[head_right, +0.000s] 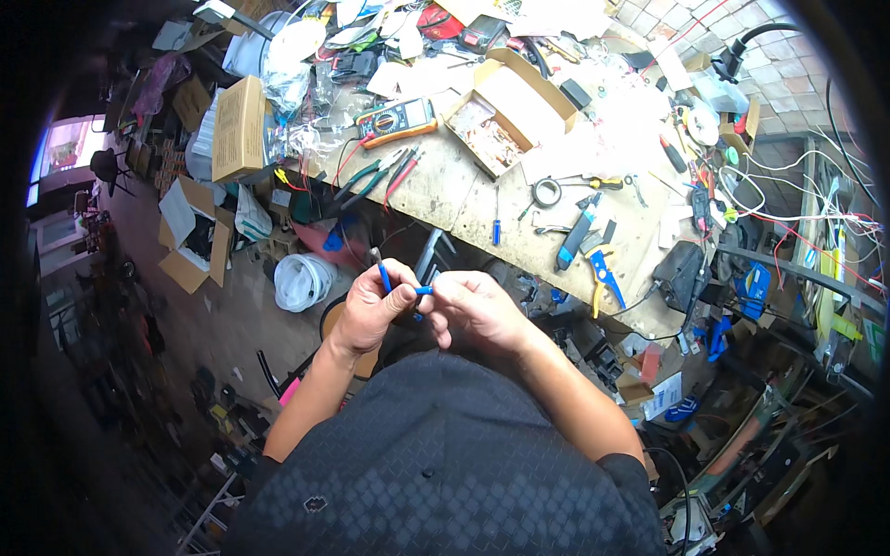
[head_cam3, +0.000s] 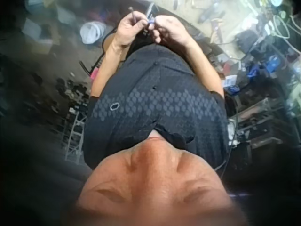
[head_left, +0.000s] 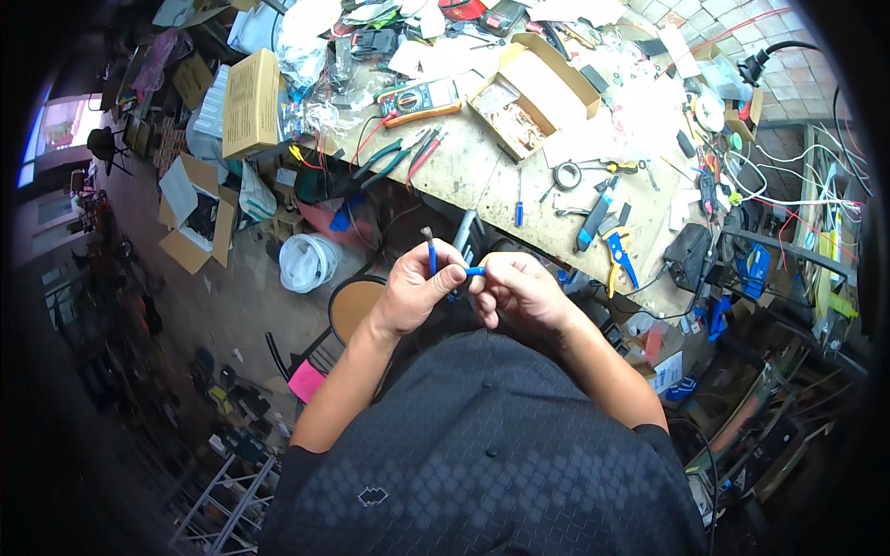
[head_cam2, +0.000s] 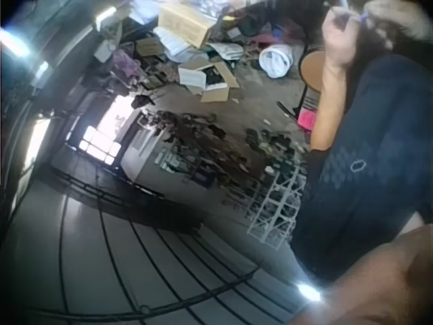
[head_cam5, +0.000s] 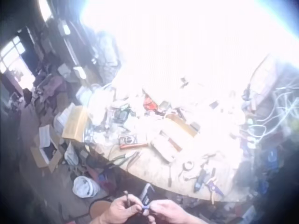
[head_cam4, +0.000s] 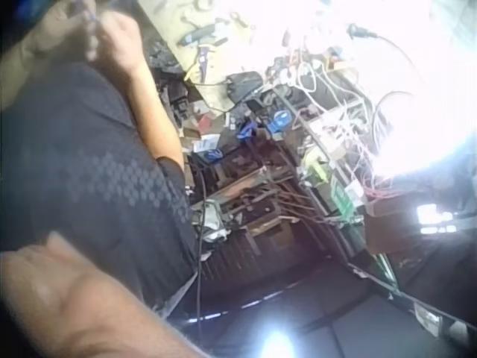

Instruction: The person works at a cluttered workbench, using pliers and a screwdriver to strip and twist wires. They then move to the floor, squat, and use a hammer to strike a small blue component attached to a yellow object.

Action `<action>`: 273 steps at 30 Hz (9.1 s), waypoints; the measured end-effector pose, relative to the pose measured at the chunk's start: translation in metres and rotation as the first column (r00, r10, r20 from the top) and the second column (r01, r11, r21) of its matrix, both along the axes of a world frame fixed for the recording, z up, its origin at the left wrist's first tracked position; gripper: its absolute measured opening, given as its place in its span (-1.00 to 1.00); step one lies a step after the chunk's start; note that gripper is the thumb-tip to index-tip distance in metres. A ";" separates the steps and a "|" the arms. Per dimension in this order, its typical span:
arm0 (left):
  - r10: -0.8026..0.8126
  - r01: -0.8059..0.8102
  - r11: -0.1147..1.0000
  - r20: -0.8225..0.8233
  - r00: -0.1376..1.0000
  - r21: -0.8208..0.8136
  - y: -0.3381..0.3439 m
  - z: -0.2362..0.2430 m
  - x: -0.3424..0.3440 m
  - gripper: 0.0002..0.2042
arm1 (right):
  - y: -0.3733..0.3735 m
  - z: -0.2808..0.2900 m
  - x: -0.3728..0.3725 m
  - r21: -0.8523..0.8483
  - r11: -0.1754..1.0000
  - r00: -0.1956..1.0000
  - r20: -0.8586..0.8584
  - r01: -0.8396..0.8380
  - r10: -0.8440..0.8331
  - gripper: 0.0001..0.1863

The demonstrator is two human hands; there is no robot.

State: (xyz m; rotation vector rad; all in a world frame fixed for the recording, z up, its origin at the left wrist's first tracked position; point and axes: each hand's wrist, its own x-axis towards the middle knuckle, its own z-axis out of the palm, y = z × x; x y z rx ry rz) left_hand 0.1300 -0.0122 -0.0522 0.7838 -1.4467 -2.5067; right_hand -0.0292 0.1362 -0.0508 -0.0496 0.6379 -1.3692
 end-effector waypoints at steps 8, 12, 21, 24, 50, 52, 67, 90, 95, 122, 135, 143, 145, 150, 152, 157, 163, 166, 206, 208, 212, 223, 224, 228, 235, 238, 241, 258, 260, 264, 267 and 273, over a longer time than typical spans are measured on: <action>-0.145 0.224 0.865 0.203 0.968 -0.449 -0.014 0.039 -0.007 -0.87 | 0.002 0.037 -0.035 0.052 0.982 0.028 -0.998 -0.183 0.058 -0.77; -0.217 0.273 0.747 0.165 0.962 -0.606 -0.017 0.048 -0.008 -0.88 | -0.004 0.060 -0.026 0.182 0.953 -0.157 -0.977 -0.244 0.147 -0.79; -0.289 0.359 0.803 0.217 0.932 -0.475 -0.017 0.046 0.009 -0.90 | -0.004 0.069 -0.003 0.265 0.940 -0.078 -0.964 -0.215 0.254 -0.77; -0.314 0.385 0.797 0.225 0.922 -0.465 -0.023 0.046 0.010 -0.89 | -0.009 0.072 0.006 0.316 0.932 -0.065 -0.949 -0.178 0.309 -0.74; -0.351 0.396 0.791 0.184 0.918 -0.467 -0.118 0.049 0.058 -0.87 | -0.029 0.076 0.060 0.221 0.938 -0.033 -0.971 0.268 0.238 -0.95; -0.362 0.396 0.812 0.162 0.918 -0.429 -0.120 0.051 0.050 -0.87 | -0.034 0.071 0.051 0.196 0.912 0.146 -0.977 0.360 0.152 -0.82; -0.494 0.242 0.415 0.005 0.869 -0.877 -0.146 0.058 0.031 -0.80 | -0.070 0.070 0.071 0.074 0.981 0.417 -0.909 0.180 -0.008 -0.83; -0.528 0.526 0.823 0.051 0.848 -0.216 -0.142 0.047 0.032 -0.87 | -0.066 0.043 0.087 0.121 0.940 0.854 -0.467 0.319 -0.229 -0.80; -0.479 0.482 0.875 -0.081 0.874 0.039 -0.131 0.031 0.035 -0.86 | -0.063 0.039 0.081 0.116 0.943 0.906 -0.335 0.312 -0.259 -0.77; -0.413 0.412 0.610 0.172 0.894 -0.677 -0.060 0.059 0.035 -0.89 | -0.036 0.084 0.053 0.263 0.965 -0.102 -0.960 -0.021 0.260 -0.83; -0.411 0.402 0.619 0.158 0.898 -0.674 -0.029 0.066 0.039 -0.92 | -0.006 0.079 0.067 0.182 0.981 -0.181 -0.965 0.074 0.192 -0.79; -0.231 0.320 0.749 0.224 0.947 -0.580 -0.027 0.074 0.056 -0.92 | 0.025 0.061 0.034 -0.009 0.968 -0.019 -1.000 0.251 -0.004 -0.86; -0.201 0.293 0.747 0.216 0.955 -0.597 -0.025 0.073 0.055 -0.92 | 0.024 0.056 0.025 -0.075 0.974 0.048 -0.995 0.215 -0.087 -0.83; -0.217 0.293 0.718 0.198 0.956 -0.631 -0.026 0.078 0.044 -0.92 | 0.005 0.066 0.022 -0.095 0.995 0.095 -0.991 -0.041 -0.091 -0.72; -0.214 0.274 0.718 0.171 0.962 -0.640 -0.022 0.079 0.040 -0.93 | -0.003 0.072 0.022 -0.068 0.982 0.018 -0.998 -0.174 -0.066 -0.69; -0.267 0.334 0.754 0.200 0.943 -0.565 -0.023 0.079 0.042 -0.94 | -0.002 0.074 0.023 0.067 0.938 -0.190 -0.982 -0.339 0.001 -0.78; -0.487 0.468 0.638 0.151 0.860 -0.612 -0.029 0.088 0.046 -0.93 | 0.014 0.074 0.028 -0.079 0.891 -0.080 -0.989 -0.446 -0.128 -0.79; -0.522 0.548 0.624 0.225 0.823 -0.557 -0.032 0.093 0.047 -0.95 | 0.019 0.073 0.030 -0.152 0.901 -0.046 -0.981 -0.405 -0.186 -0.78; 0.169 -0.039 0.926 0.320 0.932 -0.375 -0.031 -0.011 0.073 -0.84 | 0.112 -0.158 -0.097 0.576 0.190 0.274 -0.620 0.795 0.735 -0.38; 0.153 0.018 0.897 0.350 0.924 -0.441 -0.027 -0.010 0.072 -0.83 | 0.114 -0.156 -0.090 0.515 0.282 0.156 -0.651 0.809 0.743 -0.44; 0.123 0.060 0.896 0.375 0.919 -0.440 -0.027 -0.012 0.075 -0.86 | 0.088 -0.179 -0.086 0.365 0.587 -0.065 -0.810 0.722 0.583 -0.60; 0.174 0.021 0.888 0.378 0.909 -0.459 -0.038 -0.021 0.076 -0.80 | 0.008 -0.180 -0.105 0.638 0.477 0.098 -0.653 0.604 0.751 -0.64; 0.170 -0.014 0.919 0.364 0.916 -0.394 -0.040 -0.020 0.073 -0.80 | 0.013 -0.181 -0.106 0.577 0.551 0.106 -0.742 0.603 0.662 -0.63; 0.109 -0.037 0.966 0.274 0.956 -0.254 -0.049 -0.010 0.064 -0.71 | 0.031 -0.172 -0.079 0.410 0.725 0.583 -0.812 0.554 0.014 -0.82; 0.025 -0.001 0.979 0.117 0.993 -0.202 -0.046 -0.004 0.032 -0.75 | 0.010 -0.057 -0.011 0.416 0.854 0.895 -0.431 0.312 -0.117 -0.77; -0.081 0.093 0.986 0.095 0.992 -0.139 -0.046 -0.001 0.020 -0.77 | -0.001 -0.042 0.006 0.268 0.932 0.899 -0.422 0.245 -0.115 -0.85; -0.173 0.190 0.972 0.126 0.977 -0.139 -0.044 0.004 0.007 -0.77 | -0.026 0.004 0.016 0.187 0.953 0.794 -0.602 0.240 -0.082 -0.73; -0.171 0.173 0.983 0.036 0.985 -0.061 -0.048 0.004 -0.020 -0.83 | -0.051 0.021 0.042 0.013 0.881 0.669 -0.657 0.472 -0.349 -0.83; -0.181 0.186 0.977 0.052 0.982 -0.100 -0.049 0.014 -0.025 -0.83 | -0.050 0.026 0.045 0.025 0.849 0.638 -0.672 0.528 -0.376 -0.85; -0.244 0.241 0.962 -0.004 0.970 -0.129 -0.055 0.021 -0.032 -0.87 | -0.048 0.015 0.042 -0.047 0.813 0.591 -0.662 0.581 -0.461 -0.88; -0.305 0.298 0.941 -0.025 0.952 -0.159 -0.063 0.027 -0.038 -0.87 | -0.050 0.018 0.039 -0.065 0.789 0.613 -0.591 0.611 -0.524 -0.88; -0.479 0.480 0.868 0.043 0.877 -0.129 -0.080 0.028 -0.049 -0.88 | -0.051 0.035 0.031 0.044 0.793 0.663 -0.578 0.608 -0.476 -0.86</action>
